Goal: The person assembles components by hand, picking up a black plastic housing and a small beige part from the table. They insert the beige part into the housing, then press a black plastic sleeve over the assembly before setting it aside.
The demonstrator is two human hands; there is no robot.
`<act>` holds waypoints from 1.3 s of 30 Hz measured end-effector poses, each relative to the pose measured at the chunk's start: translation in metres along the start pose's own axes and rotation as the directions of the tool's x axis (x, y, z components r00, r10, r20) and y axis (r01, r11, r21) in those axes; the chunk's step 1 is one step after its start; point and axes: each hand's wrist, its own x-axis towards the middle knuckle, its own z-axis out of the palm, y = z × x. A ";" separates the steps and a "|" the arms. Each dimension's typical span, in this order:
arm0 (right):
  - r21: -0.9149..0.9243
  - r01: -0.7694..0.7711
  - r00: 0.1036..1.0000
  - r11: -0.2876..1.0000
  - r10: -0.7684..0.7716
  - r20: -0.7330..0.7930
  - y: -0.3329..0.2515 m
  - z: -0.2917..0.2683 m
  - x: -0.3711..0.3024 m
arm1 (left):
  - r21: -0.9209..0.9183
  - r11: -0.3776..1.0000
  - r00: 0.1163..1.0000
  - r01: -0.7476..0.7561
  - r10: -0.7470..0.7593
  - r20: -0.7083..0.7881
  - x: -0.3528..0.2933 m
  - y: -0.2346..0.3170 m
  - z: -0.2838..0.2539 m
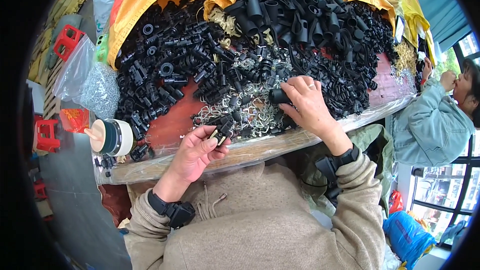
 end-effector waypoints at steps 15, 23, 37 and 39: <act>0.292 -0.016 1.000 0.956 0.007 0.030 -0.004 -0.016 0.004 | -0.021 1.000 1.000 0.002 -0.003 -0.010 -0.001 0.001 0.001; 0.309 0.103 0.989 0.946 -0.132 0.073 -0.017 -0.040 0.009 | -0.027 1.000 0.998 0.015 -0.016 -0.053 0.000 0.002 0.003; 0.068 0.154 0.984 0.986 -0.159 0.078 -0.016 -0.064 0.014 | 0.026 0.997 0.994 0.069 -0.067 -0.082 -0.004 0.005 0.003; 0.174 0.094 0.995 0.980 -0.099 0.019 -0.016 -0.074 0.012 | 0.029 0.997 0.994 0.076 -0.074 -0.082 -0.005 0.006 0.005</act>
